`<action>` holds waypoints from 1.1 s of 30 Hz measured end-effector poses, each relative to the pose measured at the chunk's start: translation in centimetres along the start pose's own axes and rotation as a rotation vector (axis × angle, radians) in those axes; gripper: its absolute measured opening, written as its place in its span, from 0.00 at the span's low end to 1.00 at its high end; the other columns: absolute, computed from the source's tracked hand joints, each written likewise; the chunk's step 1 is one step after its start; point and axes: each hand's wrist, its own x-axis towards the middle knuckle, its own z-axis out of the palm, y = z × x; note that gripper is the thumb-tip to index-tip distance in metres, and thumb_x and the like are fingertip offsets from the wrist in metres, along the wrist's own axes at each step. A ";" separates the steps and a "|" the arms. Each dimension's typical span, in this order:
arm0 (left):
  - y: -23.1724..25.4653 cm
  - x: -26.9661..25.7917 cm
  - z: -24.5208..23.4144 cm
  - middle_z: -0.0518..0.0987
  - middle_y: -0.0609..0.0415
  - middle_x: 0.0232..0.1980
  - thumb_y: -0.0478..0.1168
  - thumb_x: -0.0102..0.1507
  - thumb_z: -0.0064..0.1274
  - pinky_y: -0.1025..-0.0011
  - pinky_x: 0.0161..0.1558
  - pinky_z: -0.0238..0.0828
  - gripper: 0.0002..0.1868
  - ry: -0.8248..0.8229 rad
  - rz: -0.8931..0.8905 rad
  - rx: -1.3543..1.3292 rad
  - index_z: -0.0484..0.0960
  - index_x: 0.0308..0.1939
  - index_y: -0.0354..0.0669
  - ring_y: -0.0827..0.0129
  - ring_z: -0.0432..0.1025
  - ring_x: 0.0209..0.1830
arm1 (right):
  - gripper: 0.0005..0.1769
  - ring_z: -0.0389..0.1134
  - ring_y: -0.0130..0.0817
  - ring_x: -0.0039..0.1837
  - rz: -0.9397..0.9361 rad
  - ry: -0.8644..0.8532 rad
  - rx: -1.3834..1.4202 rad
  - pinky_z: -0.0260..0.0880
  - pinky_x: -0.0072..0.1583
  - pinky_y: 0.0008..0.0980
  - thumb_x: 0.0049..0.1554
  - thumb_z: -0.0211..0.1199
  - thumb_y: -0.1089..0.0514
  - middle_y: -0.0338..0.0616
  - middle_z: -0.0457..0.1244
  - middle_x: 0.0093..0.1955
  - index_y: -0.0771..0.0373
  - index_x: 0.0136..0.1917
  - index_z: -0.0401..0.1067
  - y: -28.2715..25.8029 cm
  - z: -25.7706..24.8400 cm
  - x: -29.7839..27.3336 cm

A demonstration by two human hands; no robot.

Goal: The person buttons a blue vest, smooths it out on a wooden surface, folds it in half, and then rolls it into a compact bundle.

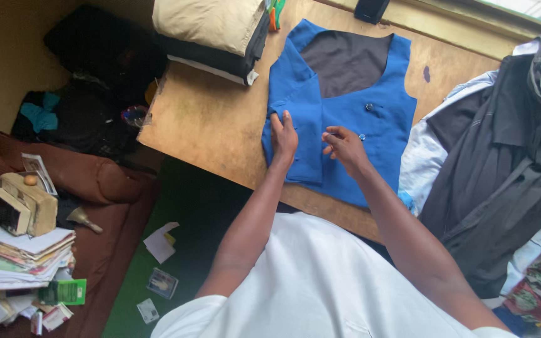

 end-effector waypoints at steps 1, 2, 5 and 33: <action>0.0 1.5 -0.2 0.78 0.47 0.40 0.44 0.75 0.51 0.68 0.41 0.63 0.15 0.018 -0.059 0.058 0.74 0.53 0.32 0.74 0.67 0.39 | 0.25 0.66 0.26 0.41 0.028 -0.005 -0.057 0.64 0.41 0.26 0.60 0.63 0.55 0.41 0.69 0.49 0.68 0.68 0.68 -0.6 0.4 0.4; -0.2 2.8 -0.7 0.78 0.47 0.40 0.44 0.75 0.51 0.68 0.41 0.63 0.15 0.014 -0.043 0.059 0.74 0.53 0.32 0.74 0.67 0.39 | 0.26 0.64 0.25 0.40 0.055 -0.011 -0.113 0.62 0.40 0.26 0.60 0.63 0.55 0.40 0.70 0.49 0.67 0.69 0.68 -1.3 1.0 0.8; -2.3 5.1 -3.7 0.77 0.51 0.37 0.39 0.68 0.54 0.72 0.39 0.68 0.11 -0.158 -0.222 -0.330 0.77 0.46 0.31 0.72 0.70 0.35 | 0.29 0.63 0.24 0.39 0.058 -0.121 -0.034 0.65 0.42 0.25 0.58 0.62 0.58 0.41 0.72 0.46 0.63 0.72 0.65 -2.3 2.5 1.0; 6.7 13.5 -7.6 0.82 0.42 0.48 0.58 0.56 0.72 0.60 0.50 0.72 0.32 -0.747 0.031 0.421 0.78 0.51 0.39 0.55 0.76 0.49 | 0.22 0.70 0.50 0.52 -0.369 0.230 -0.876 0.69 0.52 0.45 0.57 0.66 0.47 0.53 0.67 0.50 0.60 0.60 0.77 -3.9 13.6 1.3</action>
